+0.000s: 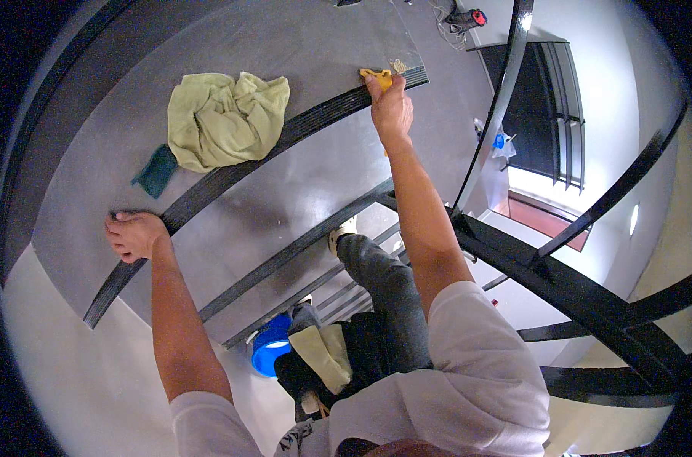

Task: The person cleans the stairs by wiping the treads with a cloth, using a scraper on the edges of the steps, and brushing away debris.

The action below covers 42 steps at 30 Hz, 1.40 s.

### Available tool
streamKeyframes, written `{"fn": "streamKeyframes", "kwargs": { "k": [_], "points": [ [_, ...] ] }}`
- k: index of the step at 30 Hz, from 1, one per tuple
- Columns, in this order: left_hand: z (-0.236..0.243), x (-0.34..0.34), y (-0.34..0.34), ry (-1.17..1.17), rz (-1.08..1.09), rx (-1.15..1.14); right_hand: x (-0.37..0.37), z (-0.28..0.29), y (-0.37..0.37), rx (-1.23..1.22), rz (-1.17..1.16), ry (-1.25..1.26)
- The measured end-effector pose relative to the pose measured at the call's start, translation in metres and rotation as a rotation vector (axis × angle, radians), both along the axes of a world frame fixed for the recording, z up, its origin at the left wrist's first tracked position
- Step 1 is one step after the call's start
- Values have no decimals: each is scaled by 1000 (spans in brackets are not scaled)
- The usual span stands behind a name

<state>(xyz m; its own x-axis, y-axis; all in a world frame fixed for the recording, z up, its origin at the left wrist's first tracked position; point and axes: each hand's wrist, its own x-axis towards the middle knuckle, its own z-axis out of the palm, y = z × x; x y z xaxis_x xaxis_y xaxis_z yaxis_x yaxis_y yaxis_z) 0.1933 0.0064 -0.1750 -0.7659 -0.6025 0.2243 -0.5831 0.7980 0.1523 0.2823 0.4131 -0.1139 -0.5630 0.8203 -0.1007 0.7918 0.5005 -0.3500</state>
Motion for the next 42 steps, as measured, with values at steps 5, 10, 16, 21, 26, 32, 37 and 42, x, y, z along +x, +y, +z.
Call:
{"fn": "streamKeyframes", "kwargs": {
  "k": [5, 10, 16, 21, 26, 32, 37, 42],
  "points": [
    [6, 0, 6, 13, 10, 26, -5, -1, 11, 15, -87, -103],
    [6, 1, 4, 29, 0, 42, -13, 4, 11, -21, -137, -169],
    [2, 5, -1, 16, -30, 21, -17, 4, 3, -5, -143, -82],
    [2, 3, 3, 14, -34, 61, -14, 13, 14, -12, -48, -139],
    [7, 4, 3, 43, -64, 71, -9, 5, 16, 24, -49, -163],
    [8, 6, 2, 8, -40, 43, -16, 3, 10, 7, -98, -151],
    [-3, 4, -2, 72, -49, -11, -22, 7, 14, 21, -69, -155],
    [2, 4, 3, 89, -100, 13, -1, 5, 22, 46, 49, -186]
  ]
}}
